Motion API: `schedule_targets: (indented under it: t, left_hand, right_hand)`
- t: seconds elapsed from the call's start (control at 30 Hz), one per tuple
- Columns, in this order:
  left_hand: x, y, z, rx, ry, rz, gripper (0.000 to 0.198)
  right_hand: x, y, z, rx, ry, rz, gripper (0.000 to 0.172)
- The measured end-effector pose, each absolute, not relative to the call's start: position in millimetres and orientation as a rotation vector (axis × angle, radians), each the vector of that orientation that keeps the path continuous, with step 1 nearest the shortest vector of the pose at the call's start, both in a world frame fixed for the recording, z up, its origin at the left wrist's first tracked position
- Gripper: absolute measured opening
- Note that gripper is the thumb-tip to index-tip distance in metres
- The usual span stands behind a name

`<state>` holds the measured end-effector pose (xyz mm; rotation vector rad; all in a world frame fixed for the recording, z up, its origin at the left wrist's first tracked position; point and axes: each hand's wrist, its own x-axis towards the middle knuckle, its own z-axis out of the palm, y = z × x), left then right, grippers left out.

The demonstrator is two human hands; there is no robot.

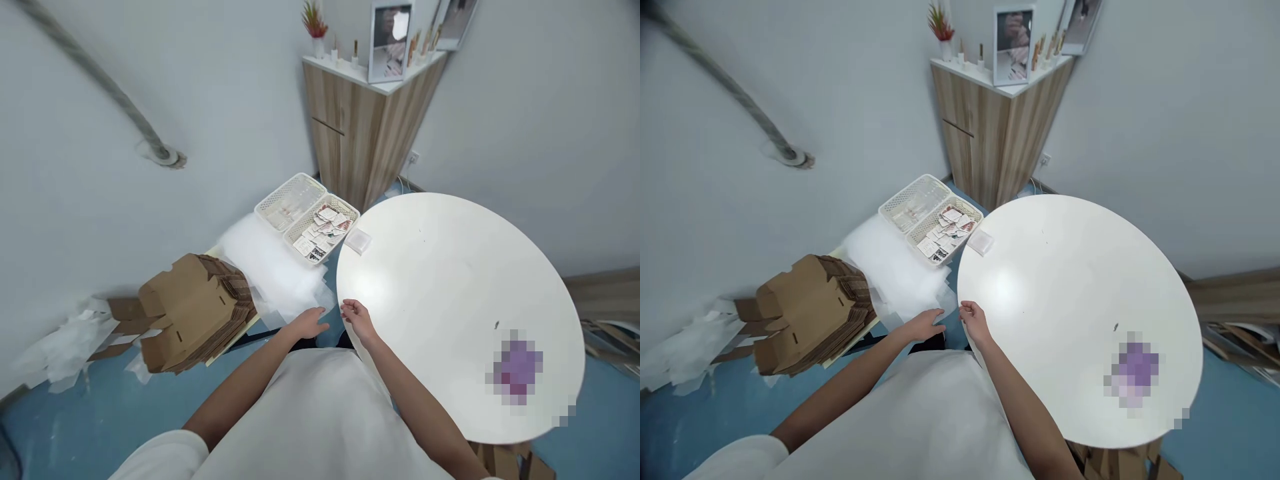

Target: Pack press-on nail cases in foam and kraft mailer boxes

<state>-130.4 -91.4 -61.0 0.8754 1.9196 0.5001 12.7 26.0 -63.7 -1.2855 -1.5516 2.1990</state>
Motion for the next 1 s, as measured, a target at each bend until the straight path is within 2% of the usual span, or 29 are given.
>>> schedule_targets:
  t: [0.2, 0.47, 0.77, 0.9, 1.0]
  left_hand:
    - [-155, -125, -47, 0.865, 2.022, 0.559, 0.054]
    - [-195, -184, -51, 0.880, 2.100, 0.721, 0.052]
    - [-229, -228, -44, 0.930, 2.127, 0.839, 0.042]
    - [-242, -245, -39, 0.846, 2.234, 1.001, 0.030]
    - [-252, -257, -41, 0.728, 2.417, 1.047, 0.027]
  right_hand:
    - [-14, 18, -61, -1.298, -1.600, 2.161, 0.038]
    - [-74, -32, -53, -1.168, -1.845, 2.164, 0.038]
    - [-123, -81, -50, -1.114, -1.985, 2.183, 0.036]
    - [-149, -99, -57, -0.953, -2.167, 2.053, 0.037]
    - [-172, -114, -58, -0.701, -2.424, 1.804, 0.045]
